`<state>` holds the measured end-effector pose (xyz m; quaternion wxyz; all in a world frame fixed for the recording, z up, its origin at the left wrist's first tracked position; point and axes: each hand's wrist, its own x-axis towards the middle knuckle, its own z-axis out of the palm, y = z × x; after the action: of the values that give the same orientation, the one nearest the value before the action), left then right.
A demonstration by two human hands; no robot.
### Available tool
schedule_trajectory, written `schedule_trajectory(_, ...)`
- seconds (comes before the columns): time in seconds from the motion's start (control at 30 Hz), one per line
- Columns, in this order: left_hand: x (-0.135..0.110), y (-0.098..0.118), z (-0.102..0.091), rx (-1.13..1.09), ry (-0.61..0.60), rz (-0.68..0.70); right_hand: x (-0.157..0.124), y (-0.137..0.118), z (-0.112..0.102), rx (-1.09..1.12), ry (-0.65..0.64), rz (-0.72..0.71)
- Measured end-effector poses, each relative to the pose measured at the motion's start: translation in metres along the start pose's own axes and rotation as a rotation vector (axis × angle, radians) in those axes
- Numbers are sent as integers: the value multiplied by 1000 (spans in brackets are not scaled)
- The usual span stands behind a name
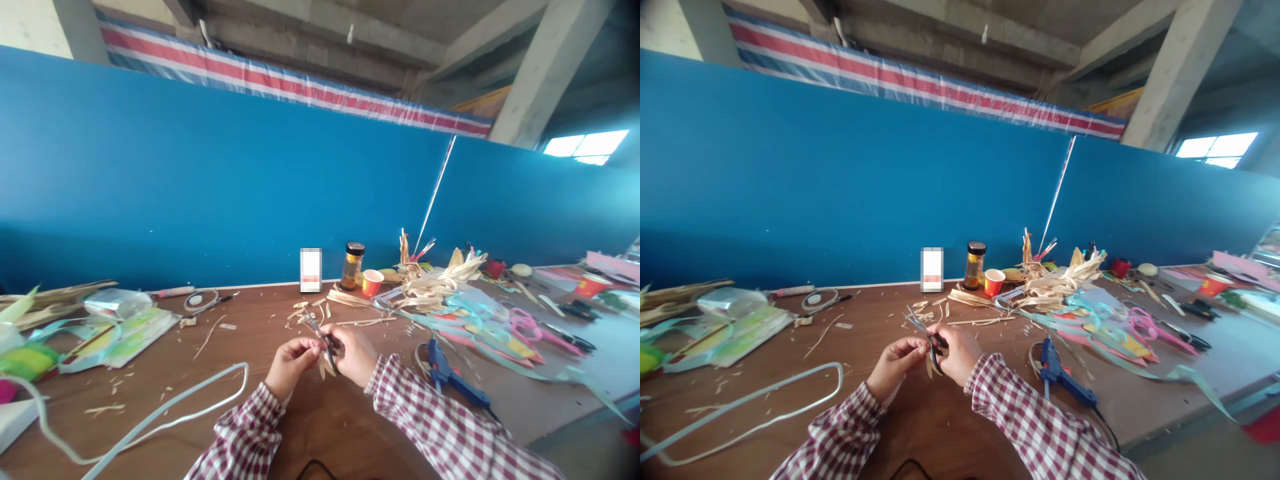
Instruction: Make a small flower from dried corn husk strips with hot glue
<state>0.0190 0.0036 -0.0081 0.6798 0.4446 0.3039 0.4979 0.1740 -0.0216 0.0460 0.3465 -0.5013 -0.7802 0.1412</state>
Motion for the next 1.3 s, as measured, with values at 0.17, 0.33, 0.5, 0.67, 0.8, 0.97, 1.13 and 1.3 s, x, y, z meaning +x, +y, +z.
schedule_trajectory(0.17, 1, -1, 1, -26, -34, -3, 1, 2, 3, 87, -27, 20)
schedule_trajectory(0.33, 1, -3, 0, -35, -43, -22, 1, 5, 7, 193, -67, 39)
schedule_trajectory(0.5, 1, -5, -1, -4, -44, -15, 0, 9, 11, 323, -113, 60)
schedule_trajectory(0.67, 3, -3, -1, 34, -69, 45, -1, 10, 12, 389, -134, 77)
schedule_trajectory(0.8, 3, 1, -1, 124, -84, 78, 0, 13, 9, 432, -125, 117)
schedule_trajectory(0.97, 1, 2, 0, 260, -71, 68, 1, 19, 6, 419, -87, 162)
schedule_trajectory(1.13, 1, 0, 2, 308, -18, 71, -1, 17, 6, 398, -71, 166)
schedule_trajectory(1.3, 1, 0, 3, 302, -13, 77, -1, 13, 6, 419, -68, 193)
